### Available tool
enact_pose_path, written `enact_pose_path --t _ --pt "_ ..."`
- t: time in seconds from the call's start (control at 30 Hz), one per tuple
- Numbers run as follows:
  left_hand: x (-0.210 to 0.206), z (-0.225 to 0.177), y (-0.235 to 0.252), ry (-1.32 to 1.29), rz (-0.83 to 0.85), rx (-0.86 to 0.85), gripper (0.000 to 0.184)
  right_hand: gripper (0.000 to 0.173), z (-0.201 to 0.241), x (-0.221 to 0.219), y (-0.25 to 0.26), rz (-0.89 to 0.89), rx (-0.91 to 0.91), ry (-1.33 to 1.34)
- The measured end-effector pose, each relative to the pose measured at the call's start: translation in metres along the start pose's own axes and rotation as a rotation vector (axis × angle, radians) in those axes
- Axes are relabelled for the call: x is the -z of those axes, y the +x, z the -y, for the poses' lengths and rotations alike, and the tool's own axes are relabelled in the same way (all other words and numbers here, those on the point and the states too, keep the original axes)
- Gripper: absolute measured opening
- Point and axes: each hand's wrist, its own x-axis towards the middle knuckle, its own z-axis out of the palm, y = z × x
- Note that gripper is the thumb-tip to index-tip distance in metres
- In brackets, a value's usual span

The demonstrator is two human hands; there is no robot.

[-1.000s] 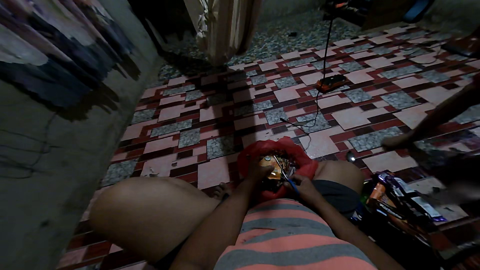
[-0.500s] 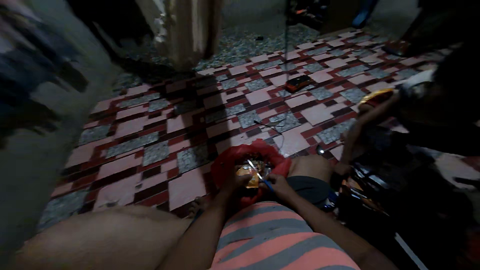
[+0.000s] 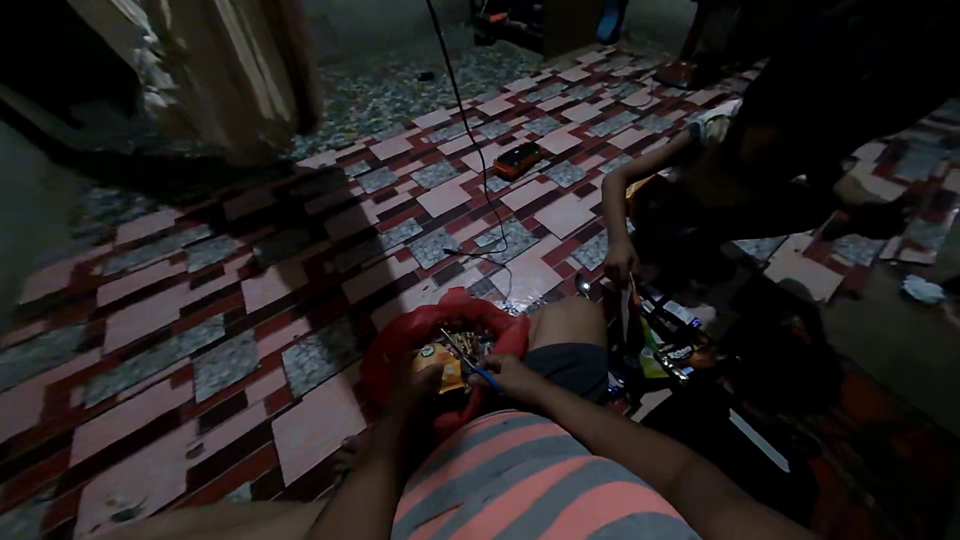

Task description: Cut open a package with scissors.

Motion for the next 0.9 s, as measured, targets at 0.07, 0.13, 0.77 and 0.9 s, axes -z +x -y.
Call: enact_pose_path --t 0.07,0.13,0.77,0.9 --pt "0.001 0.004 0.001 -0.001 -0.006 -0.007 0.054 0.036 -0.001 0.000 0.000 0.016 -0.006 0.021" --pt "0.002 0.000 -0.001 0.036 -0.007 0.004 0.055 0.037 0.002 -0.001 -0.002 0.037 -0.035 0.023" --pt "0.000 -0.010 -0.006 -0.090 -0.049 0.006 0.063 0.029 0.011 0.005 -0.009 0.027 -0.052 0.004" --pt "-0.001 -0.013 -0.009 -0.152 -0.045 0.005 0.060 0.029 0.010 0.006 -0.010 0.047 -0.020 -0.039"
